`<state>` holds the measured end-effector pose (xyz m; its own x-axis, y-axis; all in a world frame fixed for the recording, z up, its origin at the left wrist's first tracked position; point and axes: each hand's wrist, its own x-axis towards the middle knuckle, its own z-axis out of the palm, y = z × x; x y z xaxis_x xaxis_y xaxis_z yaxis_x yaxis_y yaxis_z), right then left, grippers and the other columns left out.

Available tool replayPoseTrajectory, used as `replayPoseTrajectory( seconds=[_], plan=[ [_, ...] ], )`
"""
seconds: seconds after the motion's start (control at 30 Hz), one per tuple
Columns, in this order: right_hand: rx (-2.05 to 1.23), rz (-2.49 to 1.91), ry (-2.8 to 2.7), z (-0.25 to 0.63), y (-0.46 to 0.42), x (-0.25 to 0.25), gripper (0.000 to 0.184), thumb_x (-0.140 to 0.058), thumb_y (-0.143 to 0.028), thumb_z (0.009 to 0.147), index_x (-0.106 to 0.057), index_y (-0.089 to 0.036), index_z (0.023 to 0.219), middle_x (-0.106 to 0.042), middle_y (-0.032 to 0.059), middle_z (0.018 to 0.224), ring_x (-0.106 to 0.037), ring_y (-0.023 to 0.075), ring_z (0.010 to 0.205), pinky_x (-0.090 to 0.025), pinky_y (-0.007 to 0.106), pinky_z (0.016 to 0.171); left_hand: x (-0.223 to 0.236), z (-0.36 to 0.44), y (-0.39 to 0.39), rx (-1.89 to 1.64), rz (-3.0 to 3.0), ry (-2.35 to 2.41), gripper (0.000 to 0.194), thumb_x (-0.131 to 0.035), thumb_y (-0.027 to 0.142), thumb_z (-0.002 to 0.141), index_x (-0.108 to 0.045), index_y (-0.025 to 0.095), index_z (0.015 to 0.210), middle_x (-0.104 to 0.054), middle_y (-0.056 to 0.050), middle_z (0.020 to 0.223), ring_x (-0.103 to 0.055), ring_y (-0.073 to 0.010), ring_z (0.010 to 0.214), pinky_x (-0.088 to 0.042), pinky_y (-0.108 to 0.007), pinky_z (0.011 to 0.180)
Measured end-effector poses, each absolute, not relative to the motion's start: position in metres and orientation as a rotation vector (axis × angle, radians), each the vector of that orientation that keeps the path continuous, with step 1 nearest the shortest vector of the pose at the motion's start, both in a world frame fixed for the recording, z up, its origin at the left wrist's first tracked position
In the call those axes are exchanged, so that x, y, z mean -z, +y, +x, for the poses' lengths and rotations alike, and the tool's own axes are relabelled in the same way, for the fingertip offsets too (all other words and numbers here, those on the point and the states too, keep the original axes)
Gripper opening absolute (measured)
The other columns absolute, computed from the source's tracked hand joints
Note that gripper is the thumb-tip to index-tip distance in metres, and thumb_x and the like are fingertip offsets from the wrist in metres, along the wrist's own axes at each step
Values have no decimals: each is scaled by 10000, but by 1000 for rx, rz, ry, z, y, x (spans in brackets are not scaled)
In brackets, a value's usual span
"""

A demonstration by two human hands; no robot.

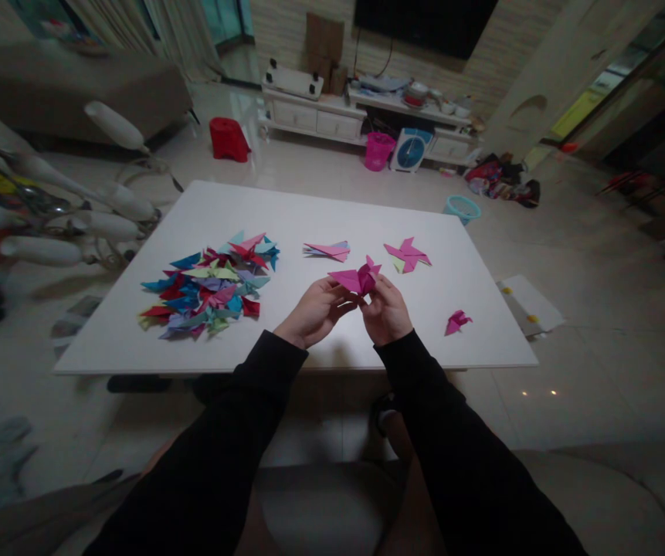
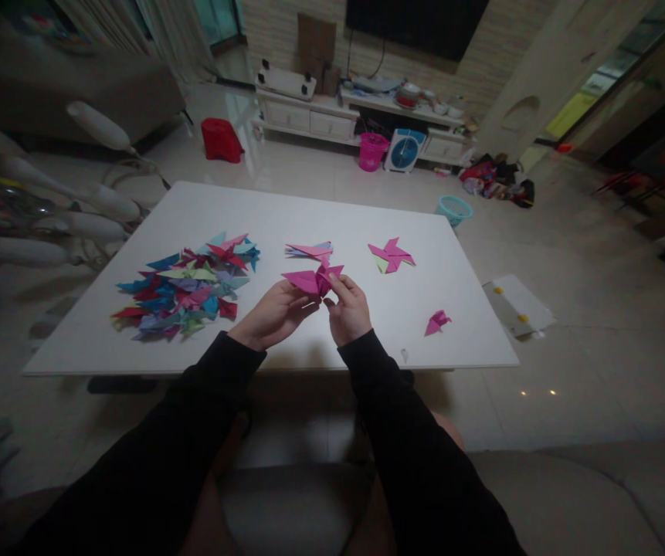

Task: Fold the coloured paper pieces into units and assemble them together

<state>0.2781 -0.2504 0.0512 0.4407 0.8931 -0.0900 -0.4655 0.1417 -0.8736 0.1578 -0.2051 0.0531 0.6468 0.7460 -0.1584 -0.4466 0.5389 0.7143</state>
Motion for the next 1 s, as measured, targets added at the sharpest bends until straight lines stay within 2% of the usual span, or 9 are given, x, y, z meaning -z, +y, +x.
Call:
replayPoseTrajectory(
  seconds=[0.13,0.5,0.77,1.0],
  plan=[
    [-1083,-972,-488,278,-252,-53,207,-758,-356,697,-588,-255,758,-634,-24,866,-569,175,843,-421,304,662,-51,159,-203,-776,686,456,193,-853,246,729,-748,152,861,-717,-43,859,-607,-120,762,-491,-253,767],
    [-1035,-1060,-440,281,-253,-61,225,-743,-352,669,-589,-273,812,-640,-32,852,-586,165,821,-385,277,629,-48,158,-201,-833,696,508,208,-852,215,739,-726,140,887,-698,-32,814,-607,-106,747,-462,-245,767],
    [-922,-1037,-528,285,-255,-61,191,-733,-400,697,-643,-258,787,-661,-18,850,-554,148,782,-354,267,596,-50,159,-201,-865,702,536,216,-853,175,718,-727,129,887,-715,-40,869,-623,-107,774,-477,-258,804],
    [-954,-1063,-500,286,-254,-62,275,-738,-512,726,-639,-256,751,-657,-9,811,-549,158,759,-360,289,602,-51,158,-202,-866,715,541,230,-873,193,703,-733,137,877,-717,-37,905,-637,-112,829,-486,-263,843]
  ],
)
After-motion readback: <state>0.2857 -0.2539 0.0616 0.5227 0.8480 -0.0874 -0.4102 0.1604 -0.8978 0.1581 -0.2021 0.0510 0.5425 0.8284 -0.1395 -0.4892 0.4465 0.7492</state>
